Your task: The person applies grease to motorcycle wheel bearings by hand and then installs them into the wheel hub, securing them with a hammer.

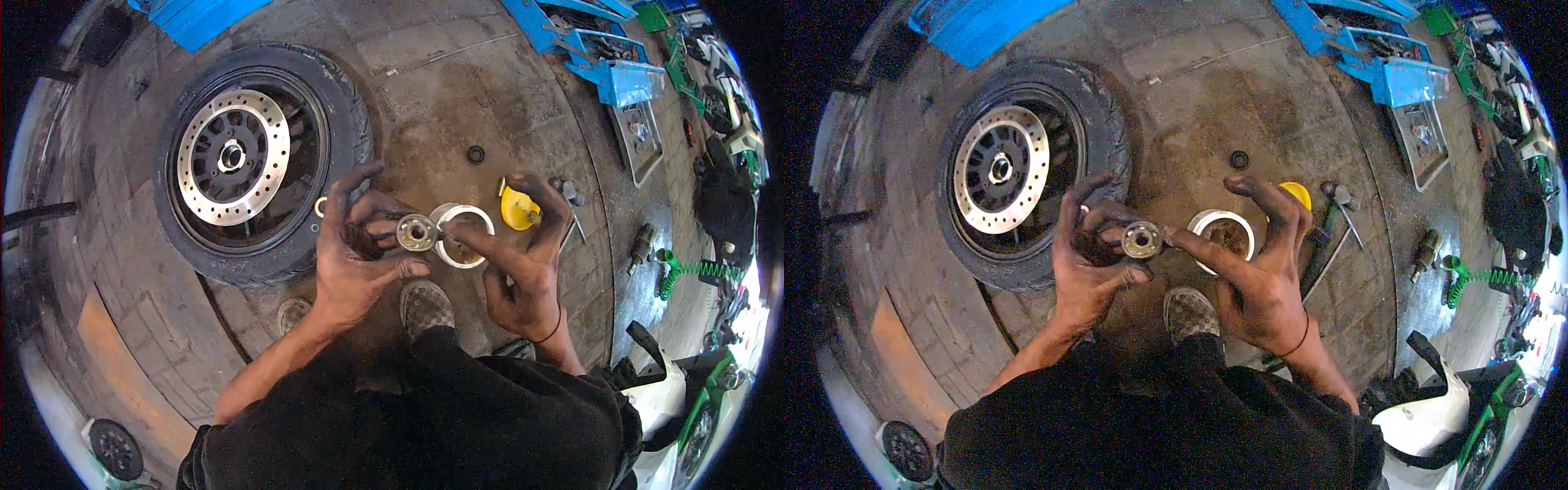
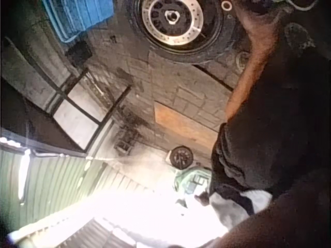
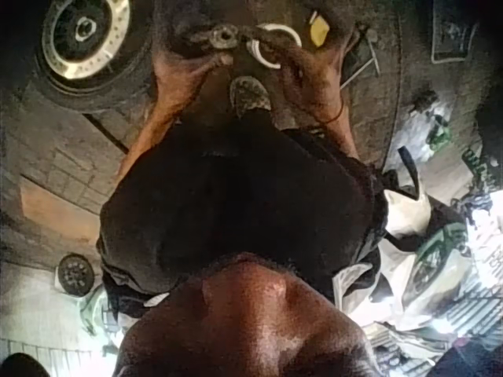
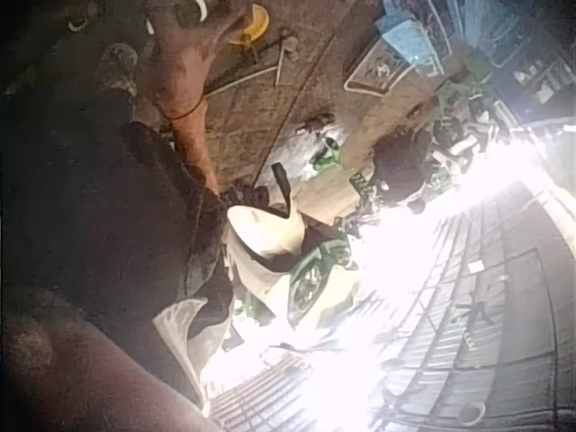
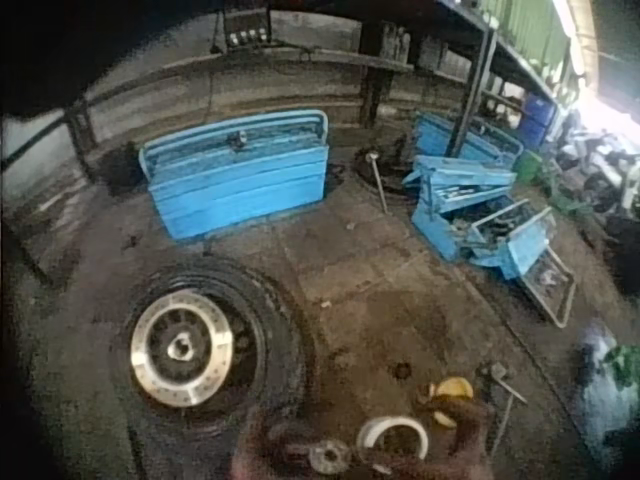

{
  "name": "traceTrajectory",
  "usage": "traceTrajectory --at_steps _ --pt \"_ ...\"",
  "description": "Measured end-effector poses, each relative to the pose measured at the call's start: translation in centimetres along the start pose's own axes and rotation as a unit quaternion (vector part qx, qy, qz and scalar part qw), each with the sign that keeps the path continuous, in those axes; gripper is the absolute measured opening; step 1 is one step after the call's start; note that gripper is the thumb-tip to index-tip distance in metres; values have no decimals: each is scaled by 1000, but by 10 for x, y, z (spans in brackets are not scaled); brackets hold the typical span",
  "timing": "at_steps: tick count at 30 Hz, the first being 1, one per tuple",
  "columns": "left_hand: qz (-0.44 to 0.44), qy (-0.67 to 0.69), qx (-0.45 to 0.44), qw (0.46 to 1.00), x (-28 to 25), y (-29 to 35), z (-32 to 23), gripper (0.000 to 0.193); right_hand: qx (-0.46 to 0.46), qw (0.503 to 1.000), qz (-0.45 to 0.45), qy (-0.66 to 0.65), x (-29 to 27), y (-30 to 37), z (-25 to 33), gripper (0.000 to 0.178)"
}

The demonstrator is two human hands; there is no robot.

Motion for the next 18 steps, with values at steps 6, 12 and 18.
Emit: traceTrajectory --at_steps 6,12,18 --pt "-11 -83 33 996 -1 -2 -5 109 1 998 29 -50 13 4 6 69" --pt "-3 -84 -1 996 -5 1 -2 106 -32 998 46 -24 18 1 12 69" --pt "5 -60 -9 998 2 2 -2 109 -55 997 43 40 19 -8 11 68"
Point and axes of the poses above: each hand's wrist, its own y-axis away from the middle knuckle, its own x-axis out of the palm, z = x × y, the point moved 7 cm from there along -y, towards the middle knuckle, and after that the axes turned 6 degrees about -z, right-handed, at the moved point
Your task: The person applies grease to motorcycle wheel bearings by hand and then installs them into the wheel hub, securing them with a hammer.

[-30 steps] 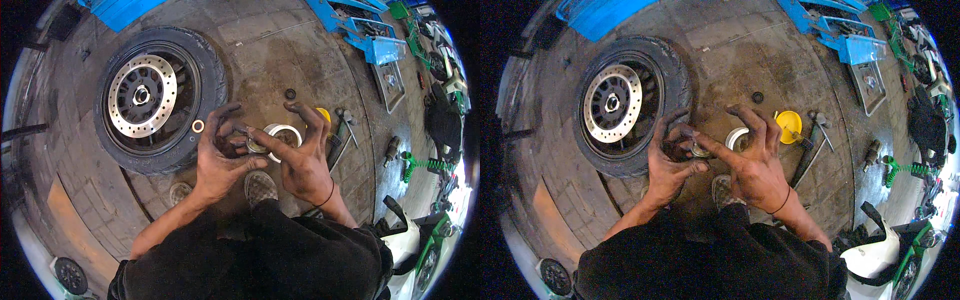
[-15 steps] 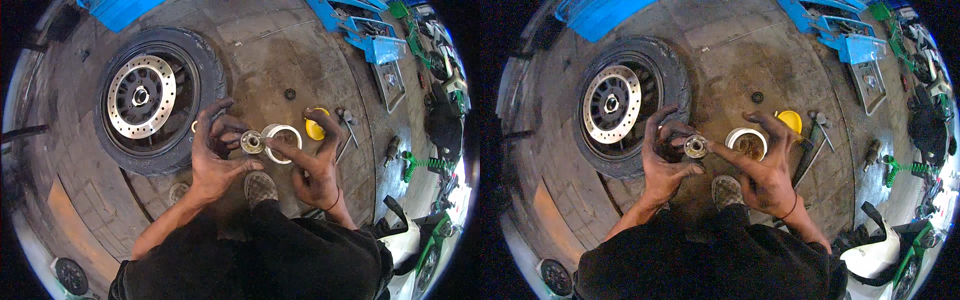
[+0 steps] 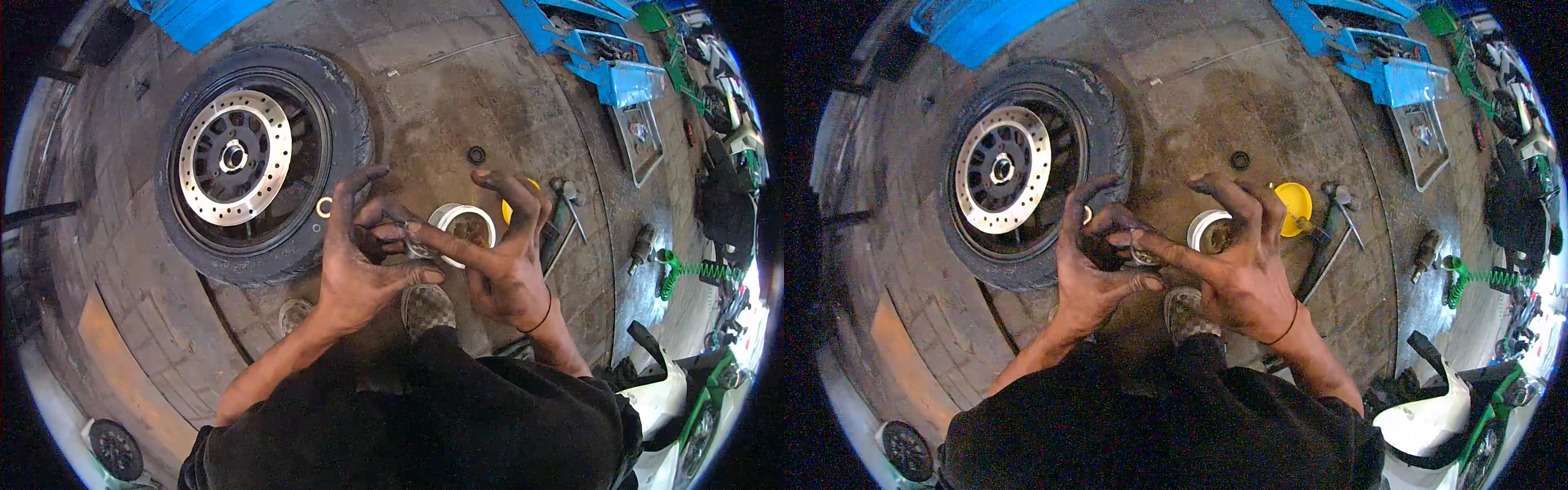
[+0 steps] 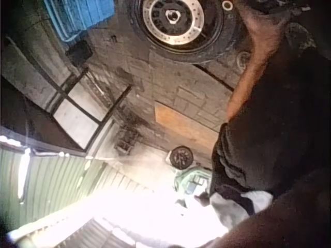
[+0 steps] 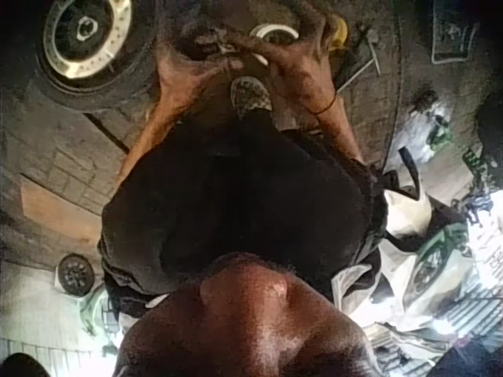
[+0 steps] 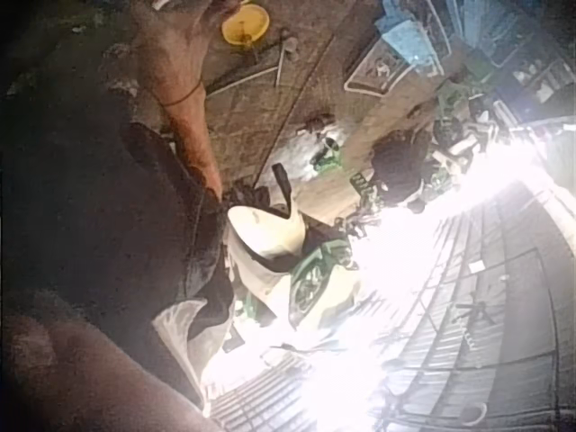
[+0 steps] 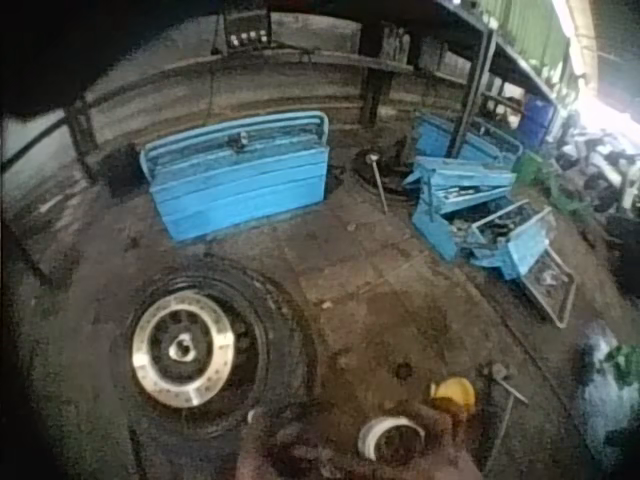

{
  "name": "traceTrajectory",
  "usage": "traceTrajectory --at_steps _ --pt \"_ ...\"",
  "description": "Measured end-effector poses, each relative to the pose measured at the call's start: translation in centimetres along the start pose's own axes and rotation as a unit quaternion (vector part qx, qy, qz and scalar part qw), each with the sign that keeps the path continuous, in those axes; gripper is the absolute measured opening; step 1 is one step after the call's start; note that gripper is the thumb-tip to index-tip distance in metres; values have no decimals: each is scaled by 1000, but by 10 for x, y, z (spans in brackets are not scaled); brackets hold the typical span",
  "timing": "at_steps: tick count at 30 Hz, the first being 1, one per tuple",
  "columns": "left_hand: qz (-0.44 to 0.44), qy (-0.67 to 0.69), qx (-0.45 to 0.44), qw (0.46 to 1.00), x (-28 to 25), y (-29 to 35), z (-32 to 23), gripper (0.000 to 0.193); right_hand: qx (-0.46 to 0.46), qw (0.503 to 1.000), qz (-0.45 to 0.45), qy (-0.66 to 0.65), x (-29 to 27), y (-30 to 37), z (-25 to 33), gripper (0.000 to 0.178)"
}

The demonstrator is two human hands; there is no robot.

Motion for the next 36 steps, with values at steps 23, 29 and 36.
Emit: traceTrajectory --at_steps 23,29,36 --pt "-24 16 18 999 -3 1 2 111 19 999 -34 12 -3 6 -9 65" --pt "-21 -8 33 999 -5 0 4 112 1 999 -36 3 -10 13 -1 57" --pt "-9 -3 27 1000 1 4 -1 116 -8 998 -65 -7 -2 0 -2 53"
Point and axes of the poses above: each hand's wrist, its own y-axis away from the middle knuckle, its own x-axis out of the palm, z = x × y, the point moved 7 cm from there along -y, towards the middle knuckle, and after that the axes turned 6 degrees about -z, right-handed, at the moved point
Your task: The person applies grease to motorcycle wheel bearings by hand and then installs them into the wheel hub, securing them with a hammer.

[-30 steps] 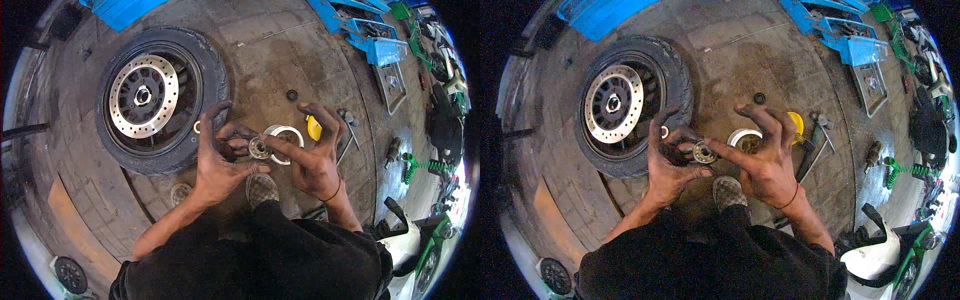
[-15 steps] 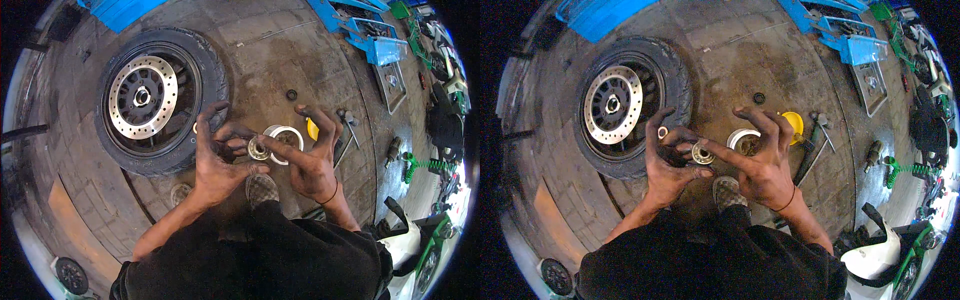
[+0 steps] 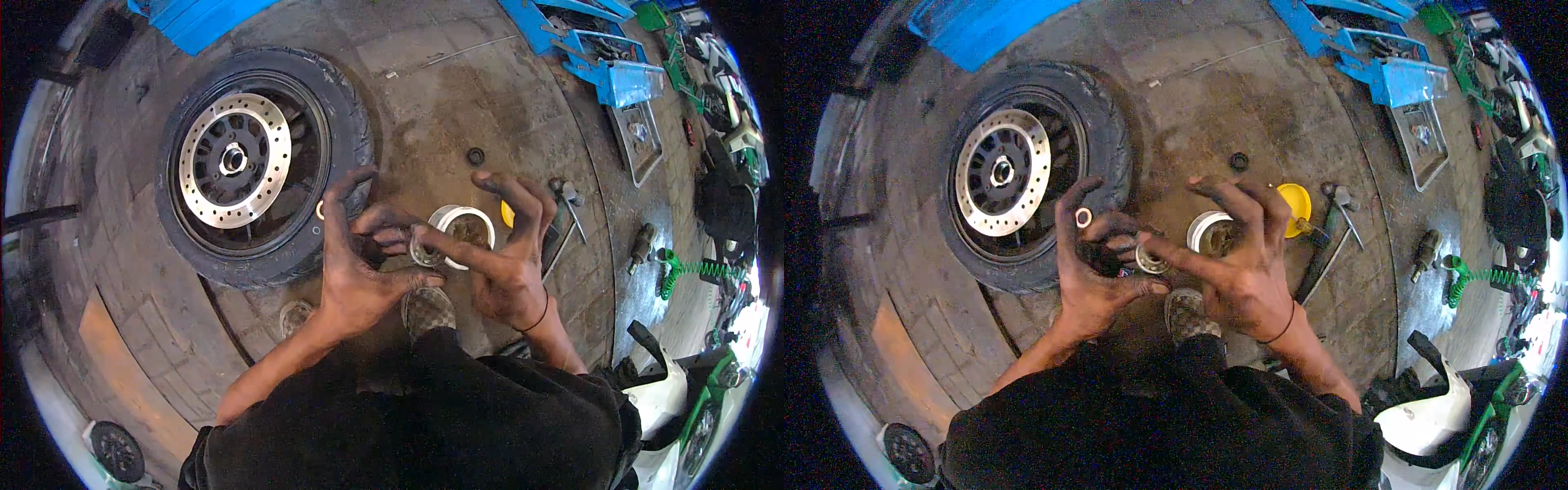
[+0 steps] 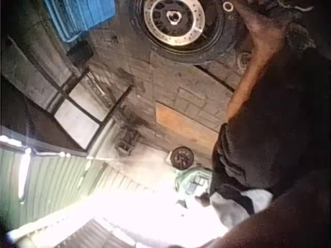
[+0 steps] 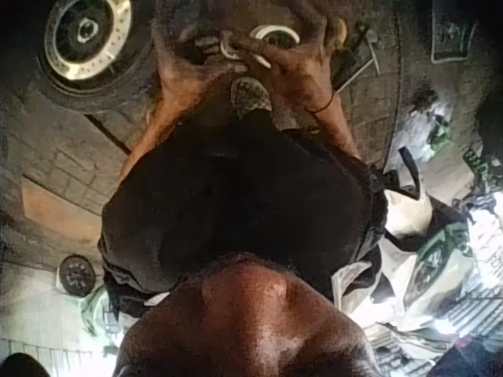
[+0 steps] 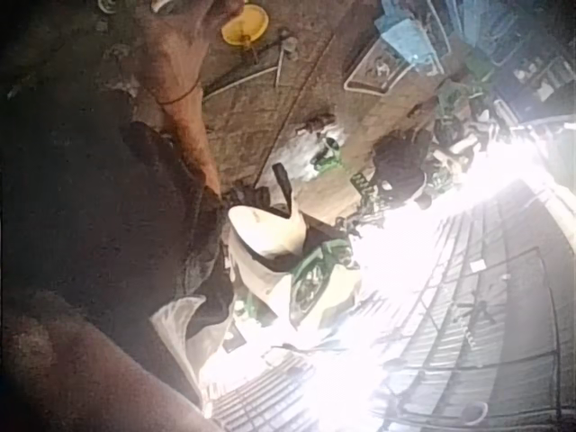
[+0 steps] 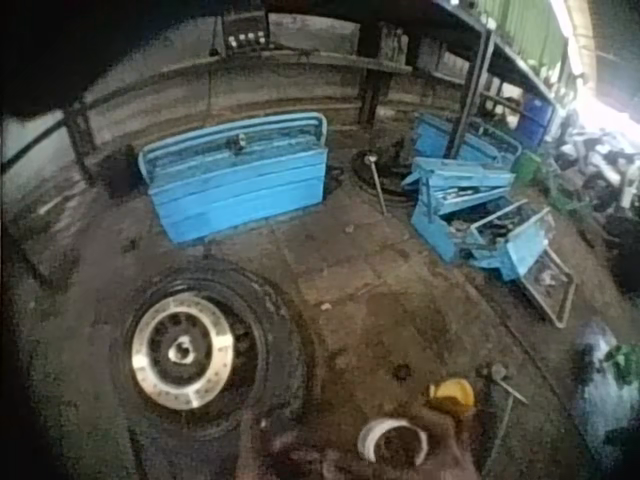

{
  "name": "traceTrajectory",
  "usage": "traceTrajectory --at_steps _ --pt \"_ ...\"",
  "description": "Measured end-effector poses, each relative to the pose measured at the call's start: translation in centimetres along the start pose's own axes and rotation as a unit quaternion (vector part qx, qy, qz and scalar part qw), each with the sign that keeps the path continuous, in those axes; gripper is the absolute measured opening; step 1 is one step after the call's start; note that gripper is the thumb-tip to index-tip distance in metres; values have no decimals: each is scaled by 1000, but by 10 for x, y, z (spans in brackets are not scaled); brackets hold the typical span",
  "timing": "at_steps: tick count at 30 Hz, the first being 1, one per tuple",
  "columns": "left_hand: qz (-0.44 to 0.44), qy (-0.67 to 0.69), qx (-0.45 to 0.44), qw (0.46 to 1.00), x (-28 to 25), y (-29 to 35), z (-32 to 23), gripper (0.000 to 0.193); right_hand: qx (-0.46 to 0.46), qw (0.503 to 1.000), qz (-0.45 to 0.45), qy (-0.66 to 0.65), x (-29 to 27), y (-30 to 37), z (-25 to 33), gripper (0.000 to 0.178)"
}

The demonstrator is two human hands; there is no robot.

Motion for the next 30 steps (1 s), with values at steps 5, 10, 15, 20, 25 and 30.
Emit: traceTrajectory --at_steps 5,10,15,20,25,30 --pt "-10 15 2 1000 -4 2 1 116 -15 1000 -23 6 -9 3 -5 56" --pt "-2 -28 30 999 -1 1 -2 114 18 1000 -4 -11 -8 -1 -7 55" --pt "26 -44 36 998 2 1 -7 115 -9 999 2 -40 -3 1 5 56" --pt "29 85 -48 995 7 1 -1 116 12 998 5 -60 -3 1 -11 51" --pt "47 78 -90 992 5 0 -6 116 -28 998 5 47 -6 1 -3 50" --pt "70 50 -112 990 1 3 5 115 -115 986 -37 114 -16 13 -11 46"
Point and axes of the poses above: each hand's wrist, its own y-axis away from the middle knuckle, its own x-axis out of the palm, z = x × y, the point moved 7 cm from there along -y, towards the middle knuckle, and after that the axes turned 6 degrees about -z, right-handed, at the moved point
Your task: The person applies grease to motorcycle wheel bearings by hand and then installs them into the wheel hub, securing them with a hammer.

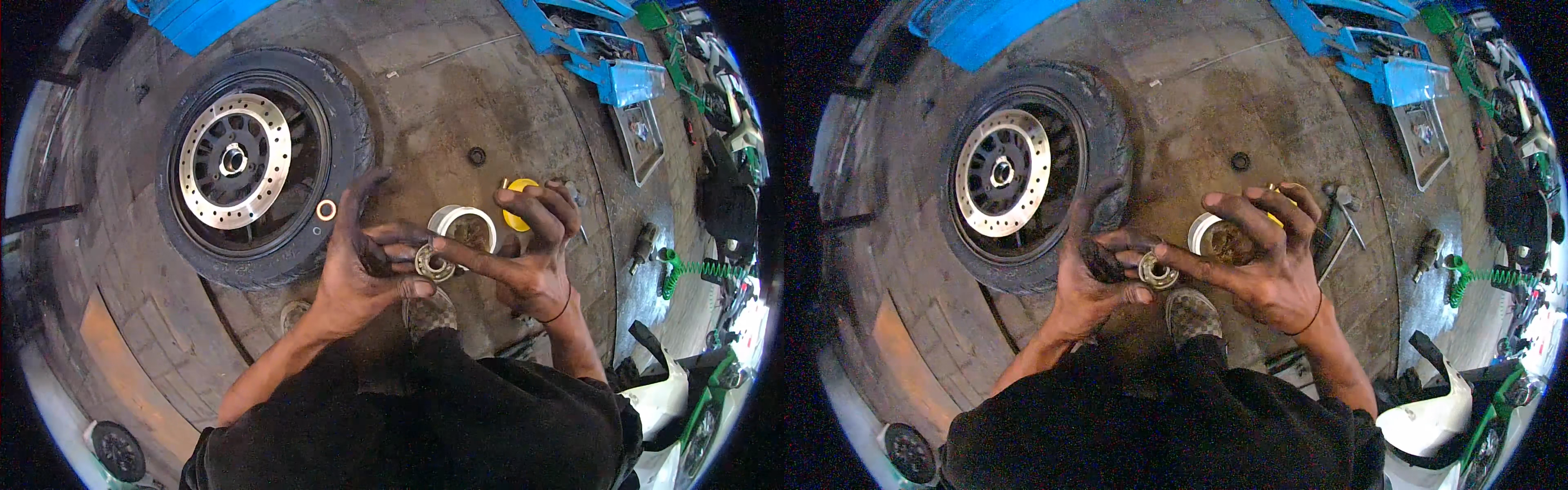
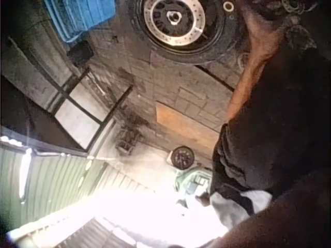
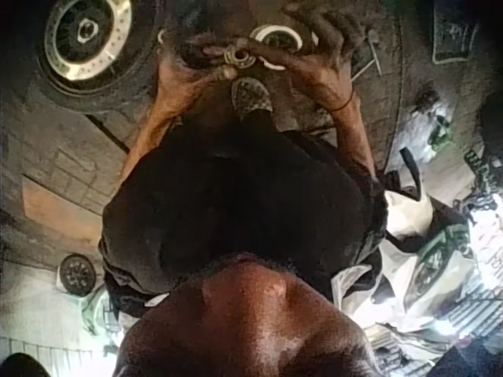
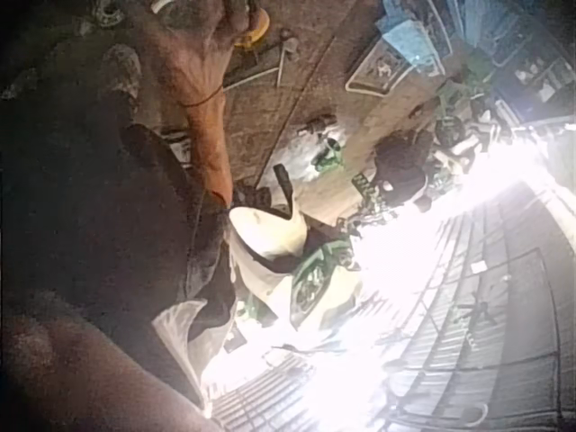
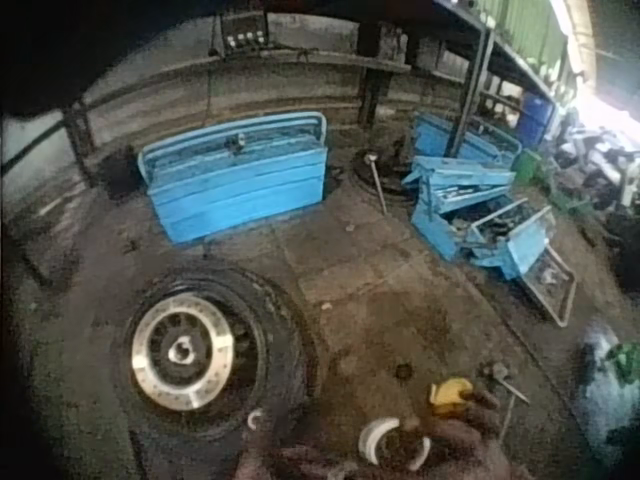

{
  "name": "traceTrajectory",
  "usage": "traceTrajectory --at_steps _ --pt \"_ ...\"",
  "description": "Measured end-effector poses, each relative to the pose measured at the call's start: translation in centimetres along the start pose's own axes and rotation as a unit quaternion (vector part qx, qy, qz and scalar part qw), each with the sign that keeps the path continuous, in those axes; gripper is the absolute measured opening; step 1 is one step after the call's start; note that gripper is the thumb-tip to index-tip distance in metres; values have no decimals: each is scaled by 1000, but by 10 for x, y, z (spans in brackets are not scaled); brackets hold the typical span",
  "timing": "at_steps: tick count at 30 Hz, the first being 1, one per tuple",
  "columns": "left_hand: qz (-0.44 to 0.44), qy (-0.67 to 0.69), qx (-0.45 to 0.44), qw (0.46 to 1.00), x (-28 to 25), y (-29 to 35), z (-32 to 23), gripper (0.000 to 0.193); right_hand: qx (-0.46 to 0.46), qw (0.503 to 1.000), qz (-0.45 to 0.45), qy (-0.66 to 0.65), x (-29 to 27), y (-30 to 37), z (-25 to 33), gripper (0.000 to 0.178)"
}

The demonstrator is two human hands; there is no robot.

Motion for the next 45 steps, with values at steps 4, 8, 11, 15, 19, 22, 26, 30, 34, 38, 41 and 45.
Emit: traceTrajectory --at_steps 4,8,11,15,19,22,26,30,34,38,41,45 --pt "15 15 -18 1000 -1 2 9 110 -34 999 -36 -24 -9 0 -4 39" --pt "48 35 -36 998 0 1 11 104 -41 995 -76 -43 -18 -2 -6 38" --pt "58 37 -60 996 3 0 4 101 -25 993 -96 -65 -17 -5 -2 37" --pt "57 54 -62 995 -1 1 0 99 -18 993 -93 -75 -13 0 -1 37" --pt "89 80 -97 988 -1 0 2 97 -21 990 -109 -88 -16 0 -3 37" --pt "114 97 -121 981 5 1 2 96 -51 997 -38 -43 -13 -6 4 37" --pt "119 95 -141 978 1 1 7 93 -72 996 -31 -47 -14 0 3 36" --pt "49 67 -99 992 -27 1 0 93 -30 991 -51 -118 -9 1 -7 36" --pt "-77 30 8 997 -77 8 -25 93 123 957 20 -261 34 -12 -6 34" --pt "-247 -37 119 961 -130 33 -53 91 136 918 84 -362 112 -20 37 46" --pt "-274 -63 139 950 -159 52 -51 85 91 946 104 -292 145 -42 69 57" --pt "-308 -69 132 940 -164 65 -46 79 37 959 152 -236 172 -47 80 58"
Point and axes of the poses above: each hand's wrist, its own y-axis away from the middle knuckle, its own x-axis out of the palm, z = x × y, the point moved 7 cm from there along -y, towards the middle knuckle, and after that the axes turned 6 degrees about -z, right-handed, at the moved point
